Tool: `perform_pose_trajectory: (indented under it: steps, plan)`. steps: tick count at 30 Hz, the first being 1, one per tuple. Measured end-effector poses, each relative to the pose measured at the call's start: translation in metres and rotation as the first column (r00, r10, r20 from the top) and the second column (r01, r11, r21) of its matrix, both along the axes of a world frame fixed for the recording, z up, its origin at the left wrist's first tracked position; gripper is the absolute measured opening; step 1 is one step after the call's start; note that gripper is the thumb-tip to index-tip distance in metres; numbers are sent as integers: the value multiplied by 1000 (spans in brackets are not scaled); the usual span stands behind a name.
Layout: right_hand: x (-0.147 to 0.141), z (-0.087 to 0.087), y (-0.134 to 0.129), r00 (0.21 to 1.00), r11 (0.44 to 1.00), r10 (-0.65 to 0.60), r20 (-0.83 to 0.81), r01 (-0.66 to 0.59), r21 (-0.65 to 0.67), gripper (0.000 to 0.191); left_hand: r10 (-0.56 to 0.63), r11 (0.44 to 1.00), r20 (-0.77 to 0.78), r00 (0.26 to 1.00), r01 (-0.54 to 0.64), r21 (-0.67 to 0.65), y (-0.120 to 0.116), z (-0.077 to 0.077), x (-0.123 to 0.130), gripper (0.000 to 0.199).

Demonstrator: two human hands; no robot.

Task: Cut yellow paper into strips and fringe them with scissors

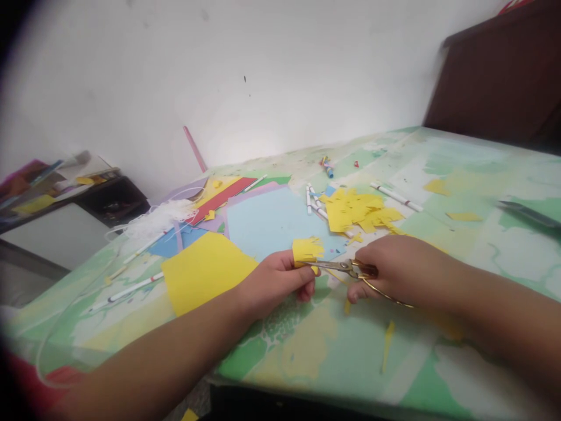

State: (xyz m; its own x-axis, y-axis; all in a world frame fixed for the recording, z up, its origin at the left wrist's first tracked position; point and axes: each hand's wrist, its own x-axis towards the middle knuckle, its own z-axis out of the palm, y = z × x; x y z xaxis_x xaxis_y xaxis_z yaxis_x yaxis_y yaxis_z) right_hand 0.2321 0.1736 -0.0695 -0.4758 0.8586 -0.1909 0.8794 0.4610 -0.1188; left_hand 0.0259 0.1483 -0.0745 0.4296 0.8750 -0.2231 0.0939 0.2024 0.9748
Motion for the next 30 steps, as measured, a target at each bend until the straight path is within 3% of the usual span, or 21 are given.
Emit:
perform_pose_trajectory:
  steps: [6, 12, 16, 21, 30]
  plan:
    - [5, 7, 3, 997, 997, 79, 12, -79, 19, 45, -14, 999, -63, 998, 16, 33, 1, 1, -3, 10]
    - [15, 15, 5, 997, 993, 83, -2, -83, 84, 46, 10, 996, -86, 996, -3, 88, 2, 1, -5, 15]
    - [13, 14, 5, 996, 994, 90, 10, -91, 53, 47, 96, 990, -28, 995, -92, 109, 4, 0, -4, 17]
    - [4, 10, 2, 997, 997, 73, 35, -73, 0, 48, 219, 973, 75, 973, -224, 57, 8, -2, -3, 13]
    - [5, 6, 4, 998, 998, -43, 55, 40, 50, 50, 272, 962, 180, 945, -265, -63, 8, 0, -2, 4]
